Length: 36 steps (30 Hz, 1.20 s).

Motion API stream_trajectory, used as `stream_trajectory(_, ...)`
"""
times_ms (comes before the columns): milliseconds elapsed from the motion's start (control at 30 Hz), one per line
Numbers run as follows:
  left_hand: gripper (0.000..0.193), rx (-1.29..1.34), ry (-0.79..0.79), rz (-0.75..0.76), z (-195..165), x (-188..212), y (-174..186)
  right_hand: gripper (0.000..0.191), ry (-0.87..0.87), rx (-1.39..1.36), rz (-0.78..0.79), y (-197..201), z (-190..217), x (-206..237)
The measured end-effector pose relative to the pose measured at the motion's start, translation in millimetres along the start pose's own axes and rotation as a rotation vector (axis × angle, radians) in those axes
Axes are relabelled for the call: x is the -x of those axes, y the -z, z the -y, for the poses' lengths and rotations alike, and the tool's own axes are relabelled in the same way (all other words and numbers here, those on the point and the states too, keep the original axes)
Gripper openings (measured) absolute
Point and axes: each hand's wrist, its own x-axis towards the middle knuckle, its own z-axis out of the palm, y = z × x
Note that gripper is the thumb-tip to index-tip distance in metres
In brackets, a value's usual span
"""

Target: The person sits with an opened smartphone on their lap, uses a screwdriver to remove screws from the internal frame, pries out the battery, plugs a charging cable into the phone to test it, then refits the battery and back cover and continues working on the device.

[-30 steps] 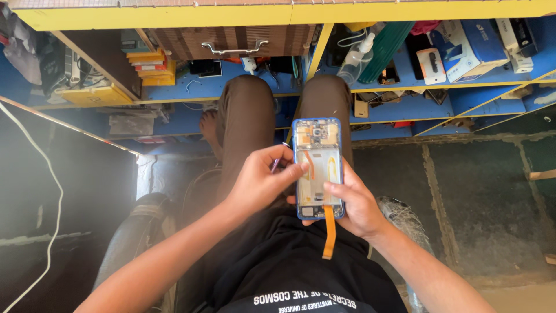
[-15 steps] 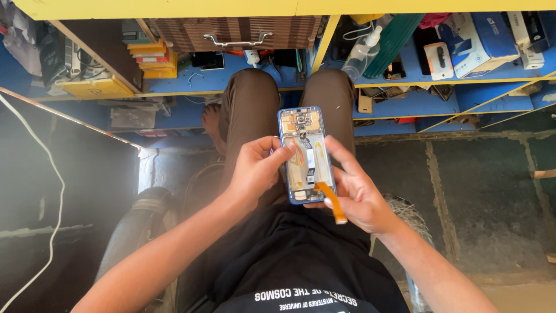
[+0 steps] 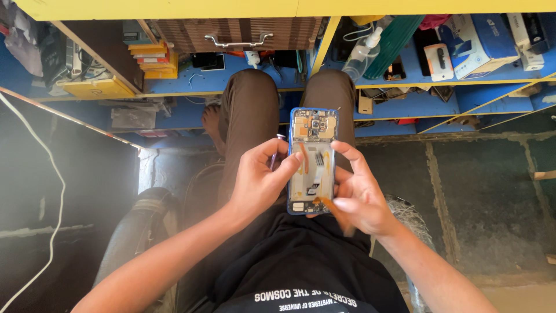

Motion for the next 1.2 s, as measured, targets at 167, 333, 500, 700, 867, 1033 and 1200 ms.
stream_trajectory(167,0.017,-0.007,-0.005,0.04,-9.8,3.3,-2.6,0.111,0.004,0.054,-0.104,-7.8,2.9,-6.0)
stream_trajectory(333,0.016,-0.128,-0.126,0.032,-13.8,10.6,-7.7,0.106,0.033,0.407,-0.199,-9.1,-0.4,-5.0)
stream_trajectory(500,0.015,-0.195,-0.179,0.058,-17.4,13.1,-10.4,0.074,0.076,0.415,-0.201,-9.7,-2.1,-3.7)
stream_trajectory(700,0.024,-0.188,-0.202,0.059,-22.5,10.2,-8.6,0.071,0.075,0.449,-0.219,-17.4,1.4,-0.9)
stream_trajectory(867,0.027,-0.142,-0.166,0.088,-20.0,9.0,-8.3,0.079,0.079,0.541,-0.235,-29.8,2.0,2.8)
stream_trajectory(1033,0.025,-0.125,-0.148,0.073,-16.5,9.3,-8.7,0.09,0.082,0.616,-0.228,-35.4,3.2,4.2)
stream_trajectory(1200,0.023,-0.132,-0.157,0.063,-16.5,10.4,-8.6,0.094,0.084,0.634,-0.228,-37.4,4.1,4.4)
